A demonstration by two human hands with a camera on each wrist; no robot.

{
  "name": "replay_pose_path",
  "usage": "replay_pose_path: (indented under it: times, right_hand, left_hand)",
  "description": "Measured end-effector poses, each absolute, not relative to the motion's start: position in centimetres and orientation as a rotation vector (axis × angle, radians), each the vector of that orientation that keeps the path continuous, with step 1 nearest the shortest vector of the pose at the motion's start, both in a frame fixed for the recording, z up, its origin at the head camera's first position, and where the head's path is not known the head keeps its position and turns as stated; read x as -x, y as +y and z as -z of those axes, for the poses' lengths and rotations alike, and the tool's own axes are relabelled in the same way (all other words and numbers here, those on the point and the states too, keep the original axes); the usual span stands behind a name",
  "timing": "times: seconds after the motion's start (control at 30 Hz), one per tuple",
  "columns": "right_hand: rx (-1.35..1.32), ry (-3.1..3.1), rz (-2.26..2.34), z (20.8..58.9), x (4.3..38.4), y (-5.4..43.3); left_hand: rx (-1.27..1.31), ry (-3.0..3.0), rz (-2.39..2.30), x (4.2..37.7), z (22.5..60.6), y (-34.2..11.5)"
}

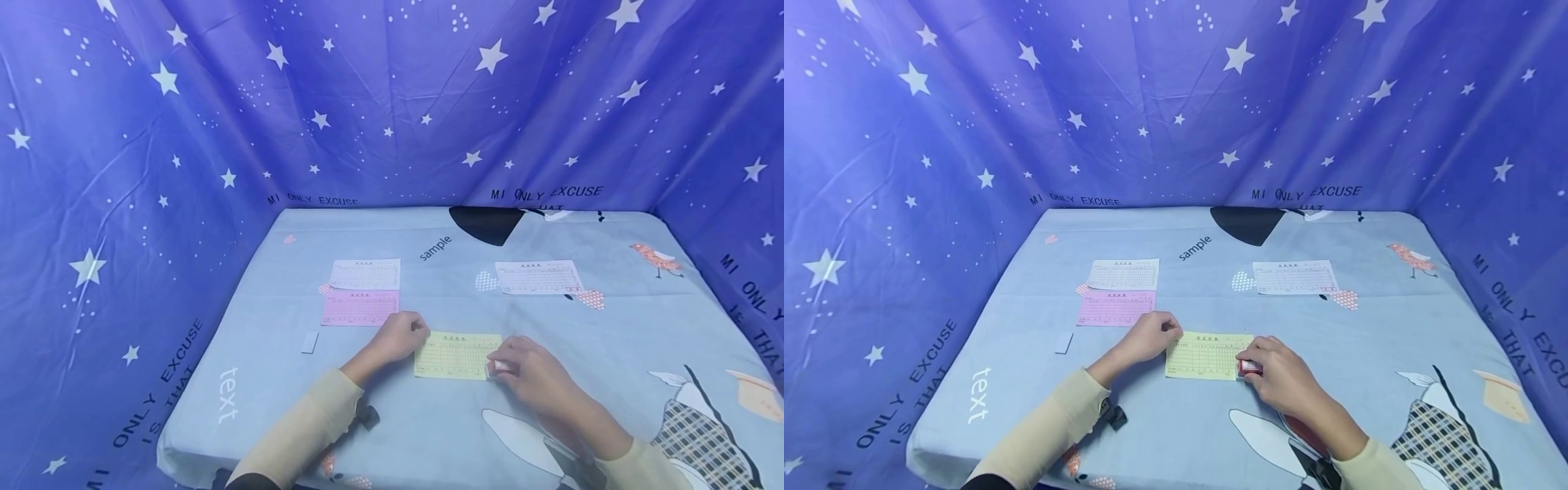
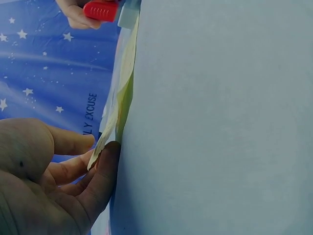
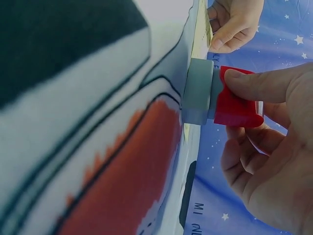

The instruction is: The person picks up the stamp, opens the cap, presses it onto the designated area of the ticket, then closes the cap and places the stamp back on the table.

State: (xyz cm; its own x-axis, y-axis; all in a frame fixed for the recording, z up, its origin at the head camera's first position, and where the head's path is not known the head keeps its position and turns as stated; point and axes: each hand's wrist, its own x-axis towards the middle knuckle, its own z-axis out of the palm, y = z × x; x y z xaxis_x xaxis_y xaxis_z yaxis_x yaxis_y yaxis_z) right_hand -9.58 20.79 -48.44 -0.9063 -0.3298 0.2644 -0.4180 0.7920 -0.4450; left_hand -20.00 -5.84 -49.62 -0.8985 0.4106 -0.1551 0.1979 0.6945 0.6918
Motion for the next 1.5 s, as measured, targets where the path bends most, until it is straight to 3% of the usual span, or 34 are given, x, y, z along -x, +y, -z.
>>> replay_pose_path:
  times: [1.5]
  right_hand:
    - [-0.568,-2.837,-0.688,47.98,9.74,20.19]
  left_hand:
    - [-0.516,2.561,-1.069,19.96,49.74,-6.15]
